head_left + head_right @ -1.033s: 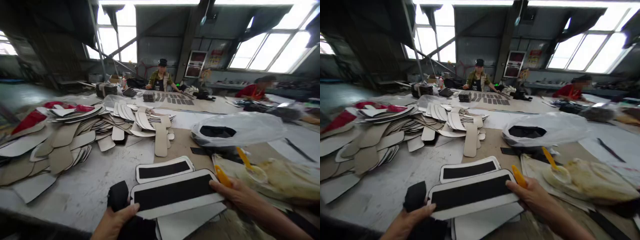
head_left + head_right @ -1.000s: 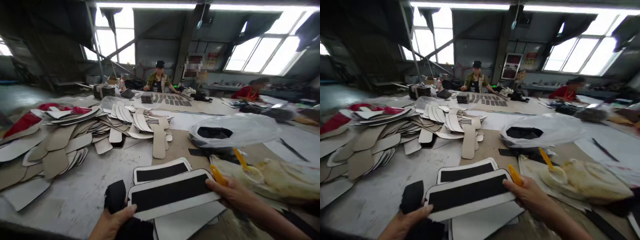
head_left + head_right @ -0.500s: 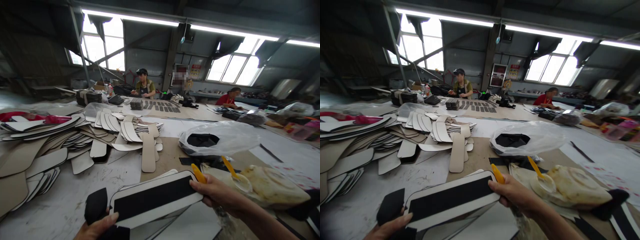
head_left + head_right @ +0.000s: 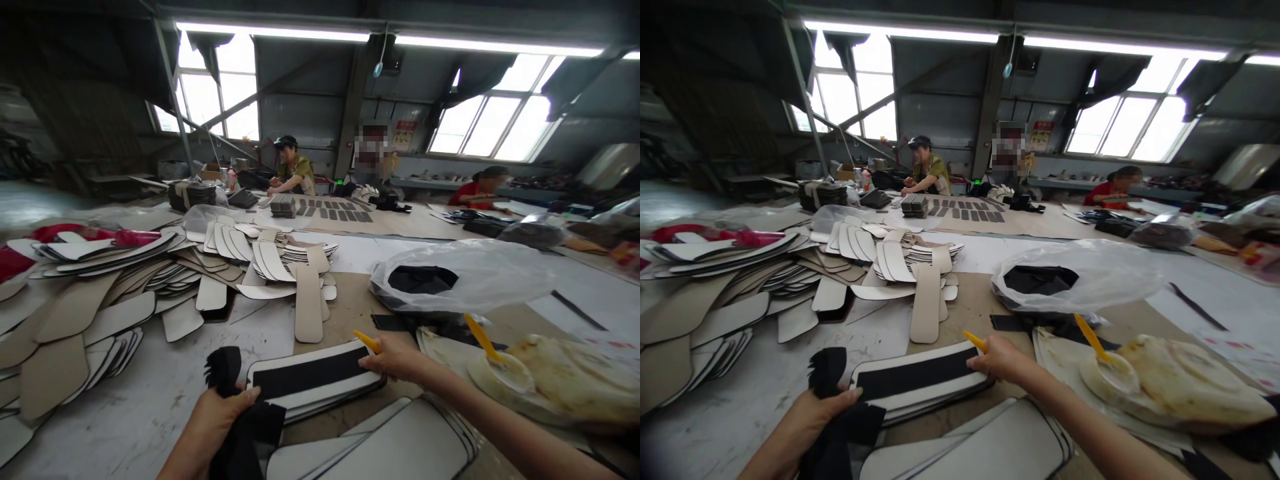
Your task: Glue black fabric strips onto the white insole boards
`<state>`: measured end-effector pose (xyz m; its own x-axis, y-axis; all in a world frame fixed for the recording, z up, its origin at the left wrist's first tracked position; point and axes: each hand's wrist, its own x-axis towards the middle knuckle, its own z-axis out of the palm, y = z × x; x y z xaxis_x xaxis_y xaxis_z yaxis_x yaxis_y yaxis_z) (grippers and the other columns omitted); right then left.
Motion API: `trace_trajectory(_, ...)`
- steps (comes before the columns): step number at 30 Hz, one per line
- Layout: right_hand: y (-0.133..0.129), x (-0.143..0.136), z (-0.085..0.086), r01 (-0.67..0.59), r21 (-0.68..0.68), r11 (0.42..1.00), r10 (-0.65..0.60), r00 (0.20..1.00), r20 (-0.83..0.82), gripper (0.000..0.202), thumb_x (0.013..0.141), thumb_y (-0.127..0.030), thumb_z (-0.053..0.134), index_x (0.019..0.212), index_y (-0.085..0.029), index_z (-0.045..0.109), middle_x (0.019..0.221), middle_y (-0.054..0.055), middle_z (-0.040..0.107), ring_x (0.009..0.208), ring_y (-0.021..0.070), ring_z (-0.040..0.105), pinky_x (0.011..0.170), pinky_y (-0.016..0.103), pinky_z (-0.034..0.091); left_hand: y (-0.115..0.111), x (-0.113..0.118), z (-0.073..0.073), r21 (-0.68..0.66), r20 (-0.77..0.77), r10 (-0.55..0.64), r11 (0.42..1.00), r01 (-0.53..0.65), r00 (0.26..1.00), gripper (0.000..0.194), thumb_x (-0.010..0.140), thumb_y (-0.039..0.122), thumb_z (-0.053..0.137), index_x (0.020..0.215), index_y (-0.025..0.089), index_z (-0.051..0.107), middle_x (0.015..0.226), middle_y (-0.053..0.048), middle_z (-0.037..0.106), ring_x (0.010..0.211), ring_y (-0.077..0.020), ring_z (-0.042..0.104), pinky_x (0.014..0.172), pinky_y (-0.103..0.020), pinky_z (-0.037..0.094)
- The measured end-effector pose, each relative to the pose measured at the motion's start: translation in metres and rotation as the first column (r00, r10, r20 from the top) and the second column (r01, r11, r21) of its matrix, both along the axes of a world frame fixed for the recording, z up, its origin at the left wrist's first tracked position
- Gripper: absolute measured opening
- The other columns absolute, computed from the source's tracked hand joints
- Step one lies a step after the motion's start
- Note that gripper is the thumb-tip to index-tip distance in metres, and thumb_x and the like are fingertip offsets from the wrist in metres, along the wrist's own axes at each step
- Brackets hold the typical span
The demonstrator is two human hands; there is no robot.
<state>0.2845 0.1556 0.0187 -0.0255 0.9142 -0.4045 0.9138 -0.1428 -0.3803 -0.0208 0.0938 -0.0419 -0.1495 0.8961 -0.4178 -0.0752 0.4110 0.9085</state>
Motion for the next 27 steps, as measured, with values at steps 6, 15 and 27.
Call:
trace_trajectory(6,-0.011,-0.001,0.019,-0.172,0.230,0.958,0.081,0.930,0.358,0.031,0.082,-0.040,0.048,0.082,-0.010,0.058,0.087,0.017,0.060,0.086,0.0306,0.057,0.066,0.033,0.034,-0.025,-0.009,0.035,0.048,-0.013,0.048,0.998,-0.048,0.999,0.046,0.060,0.050,0.069,0.079,0.012,0.050,0.067,0.000,0.055,0.063,-0.0106,0.049,0.058,-0.020,0.037)
trace_trajectory(15,-0.081,-0.070,0.067,-0.433,0.192,0.881,0.473,0.820,-0.322,0.041,0.082,-0.052,0.046,0.075,-0.013,0.053,0.061,-0.002,0.042,0.055,0.0070,0.033,0.050,0.020,0.025,-0.079,0.009,0.090,0.104,0.079,0.078,0.991,-0.086,0.994,0.043,0.063,0.047,0.069,0.082,0.015,0.047,0.065,0.004,0.053,0.062,-0.0089,0.049,0.057,-0.018,0.040)
trace_trajectory(27,-0.148,-0.039,0.041,0.312,0.436,0.844,0.012,0.801,-0.598,0.062,0.084,-0.068,0.023,0.075,-0.014,0.053,0.064,0.003,0.044,0.056,0.0091,0.041,0.050,0.021,0.033,-0.133,0.049,0.006,0.012,-0.130,0.009,1.000,-0.007,0.991,0.044,0.055,0.050,0.070,0.071,0.014,0.052,0.062,-0.002,0.055,0.062,-0.0156,0.051,0.061,-0.025,0.042)
